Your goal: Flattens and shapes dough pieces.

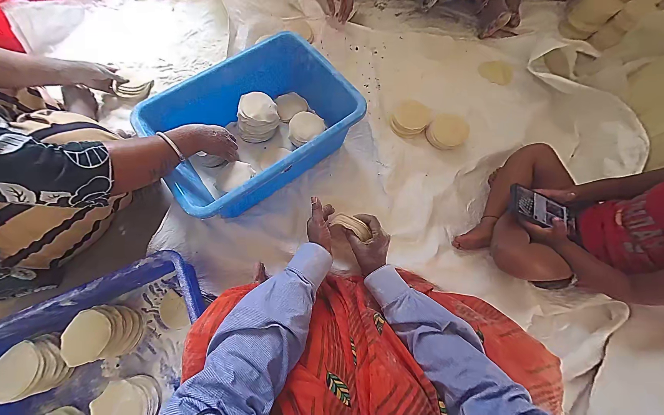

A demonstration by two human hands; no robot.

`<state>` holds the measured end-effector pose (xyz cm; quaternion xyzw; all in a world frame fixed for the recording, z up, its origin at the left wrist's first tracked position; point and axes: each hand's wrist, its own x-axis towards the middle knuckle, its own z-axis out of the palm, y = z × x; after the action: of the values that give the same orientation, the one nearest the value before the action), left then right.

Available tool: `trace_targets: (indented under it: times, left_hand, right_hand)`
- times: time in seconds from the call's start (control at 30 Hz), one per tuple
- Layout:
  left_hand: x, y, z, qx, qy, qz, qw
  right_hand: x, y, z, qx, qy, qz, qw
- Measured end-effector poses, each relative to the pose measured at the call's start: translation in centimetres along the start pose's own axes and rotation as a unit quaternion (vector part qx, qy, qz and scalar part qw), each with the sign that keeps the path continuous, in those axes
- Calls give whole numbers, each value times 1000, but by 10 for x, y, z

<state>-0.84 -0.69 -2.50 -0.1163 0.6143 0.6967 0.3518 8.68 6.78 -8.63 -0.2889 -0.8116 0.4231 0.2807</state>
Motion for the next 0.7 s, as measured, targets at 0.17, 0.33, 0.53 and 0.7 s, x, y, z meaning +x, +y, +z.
trace_targets:
  times: [0.17, 0.33, 0.53, 0.7]
  left_hand:
    - [0, 2, -1, 18, -9, 24, 1000]
    - [11, 7, -10, 0, 21, 44, 999]
    - [-1, -4, -2, -244, -151, -121, 950]
    - [-13, -4, 3, -232, -153, -87, 957]
  right_hand:
    - [8, 2, 0, -40, -35, 29, 998]
    - [18, -32, -16, 148, 27, 93, 984]
    - [32, -70, -38, 467, 46, 285, 836]
    - [32, -71, -36, 458, 83, 363, 807]
